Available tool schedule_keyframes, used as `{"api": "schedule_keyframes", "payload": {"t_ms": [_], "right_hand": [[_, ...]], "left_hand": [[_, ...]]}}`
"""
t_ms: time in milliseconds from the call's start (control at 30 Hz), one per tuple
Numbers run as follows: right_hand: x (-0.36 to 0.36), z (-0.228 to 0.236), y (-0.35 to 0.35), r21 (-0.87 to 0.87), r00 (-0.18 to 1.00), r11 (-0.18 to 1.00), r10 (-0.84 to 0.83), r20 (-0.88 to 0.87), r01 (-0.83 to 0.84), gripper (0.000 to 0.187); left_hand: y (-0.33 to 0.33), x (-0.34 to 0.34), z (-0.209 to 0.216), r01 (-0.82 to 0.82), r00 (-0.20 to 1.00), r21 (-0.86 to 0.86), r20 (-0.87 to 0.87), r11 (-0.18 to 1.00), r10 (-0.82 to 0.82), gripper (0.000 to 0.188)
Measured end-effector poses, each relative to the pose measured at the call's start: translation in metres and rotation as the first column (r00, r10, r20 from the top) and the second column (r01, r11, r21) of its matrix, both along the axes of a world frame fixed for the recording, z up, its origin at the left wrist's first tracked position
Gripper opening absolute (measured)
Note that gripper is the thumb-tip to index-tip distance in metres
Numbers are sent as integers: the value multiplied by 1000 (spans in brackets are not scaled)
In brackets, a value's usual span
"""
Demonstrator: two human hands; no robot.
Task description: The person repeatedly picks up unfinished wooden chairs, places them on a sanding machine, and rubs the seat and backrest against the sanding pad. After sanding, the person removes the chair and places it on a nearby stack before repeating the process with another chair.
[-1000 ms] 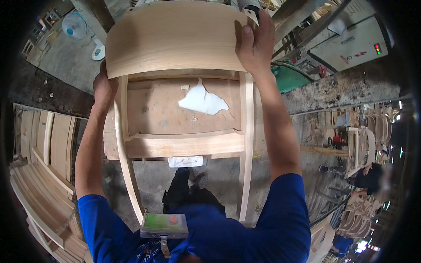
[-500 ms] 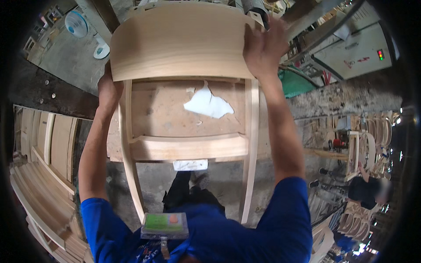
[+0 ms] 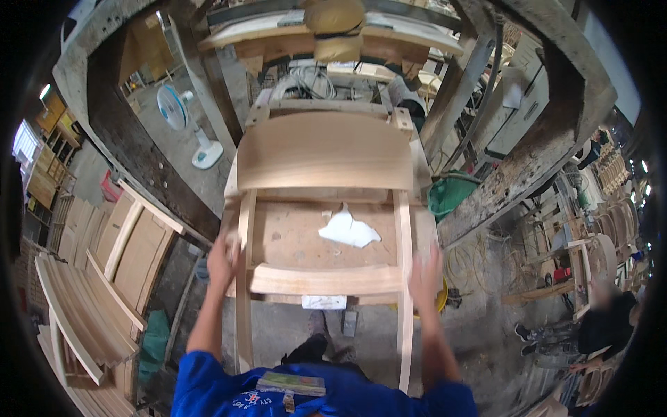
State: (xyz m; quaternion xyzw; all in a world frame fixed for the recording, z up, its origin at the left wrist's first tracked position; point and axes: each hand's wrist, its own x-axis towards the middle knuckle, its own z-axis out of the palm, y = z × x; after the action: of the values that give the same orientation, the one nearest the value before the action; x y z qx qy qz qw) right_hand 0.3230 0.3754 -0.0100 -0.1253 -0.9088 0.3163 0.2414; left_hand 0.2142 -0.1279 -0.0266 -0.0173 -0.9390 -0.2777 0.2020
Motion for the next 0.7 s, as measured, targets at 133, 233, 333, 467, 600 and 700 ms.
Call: {"api": "schedule_keyframes", "payload": {"t_ms": [133,233,333,467,600,700], "right_hand": [[247,-67,-13,-325,846,897,-92,526,300,52],[338,-84,-54,-547,769,661,-72,635,513,77],[331,-86,-55,-544,810,693,-97,579,472,71],[292,-86,-21,-431,750,758,-114,652,489,76],[230,-39,7,-462,813,783,-94,575,417,80],[192,-21,21,-431,819,834,-41,573,343,81]], "left_hand": [[-21,197,-19,-302,880,170,429,938,205,48],[-17,308,-25,-655,529,348,845,671,78,83],[-10,326,-38,-777,482,472,871,416,-89,92],[7,308,-34,-709,591,539,806,455,-34,95],[38,262,-2,-568,694,571,720,592,-28,87],[50,228,17,-520,719,604,691,604,-72,83]]}}
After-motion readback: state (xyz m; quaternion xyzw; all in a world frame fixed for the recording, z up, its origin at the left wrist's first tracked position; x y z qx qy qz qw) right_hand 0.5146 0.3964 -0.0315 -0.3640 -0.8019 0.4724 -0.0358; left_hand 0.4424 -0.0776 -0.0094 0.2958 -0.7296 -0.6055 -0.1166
